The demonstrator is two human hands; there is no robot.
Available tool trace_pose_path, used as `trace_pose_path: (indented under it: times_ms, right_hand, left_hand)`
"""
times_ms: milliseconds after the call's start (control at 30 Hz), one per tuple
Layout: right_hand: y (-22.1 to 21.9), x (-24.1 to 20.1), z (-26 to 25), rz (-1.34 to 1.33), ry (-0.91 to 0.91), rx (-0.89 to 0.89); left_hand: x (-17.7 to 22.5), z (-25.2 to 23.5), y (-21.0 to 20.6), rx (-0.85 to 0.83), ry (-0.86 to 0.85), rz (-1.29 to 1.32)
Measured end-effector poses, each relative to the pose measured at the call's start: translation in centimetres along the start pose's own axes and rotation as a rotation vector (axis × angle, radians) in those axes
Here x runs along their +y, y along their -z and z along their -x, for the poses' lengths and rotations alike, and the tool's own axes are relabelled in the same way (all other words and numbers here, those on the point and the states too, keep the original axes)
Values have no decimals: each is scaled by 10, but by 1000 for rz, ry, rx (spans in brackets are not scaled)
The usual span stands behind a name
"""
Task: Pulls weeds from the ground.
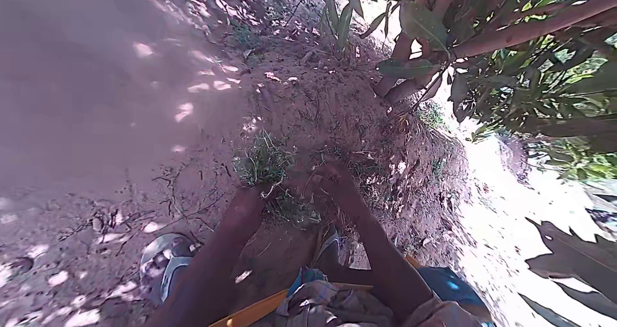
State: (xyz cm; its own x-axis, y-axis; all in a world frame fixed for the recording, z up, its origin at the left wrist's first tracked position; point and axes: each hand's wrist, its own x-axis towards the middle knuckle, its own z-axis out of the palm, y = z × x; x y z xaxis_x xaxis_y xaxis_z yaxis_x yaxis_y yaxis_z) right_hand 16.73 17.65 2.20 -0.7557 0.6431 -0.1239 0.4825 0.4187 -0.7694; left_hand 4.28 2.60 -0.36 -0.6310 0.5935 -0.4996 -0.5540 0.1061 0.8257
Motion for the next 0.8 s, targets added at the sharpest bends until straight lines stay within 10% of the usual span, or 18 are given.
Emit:
trace_pose_path:
  times_ms: [167,300,533,800]
  right_hand:
    - [50,111,-22,18,-459,429]
    - [28,155,-4,-105,-682,363]
    - [-22,91,-15,-47,-397,4]
    - [10,80,-11,-122,-160,37]
  left_hand:
    - [2,2,-9,98,48,-17]
    - [-2,-2,-21,117,73,-29]
    - [-8,-1,-30,163,38,-67]
    - [-15,-6,-23,187,14,-62]
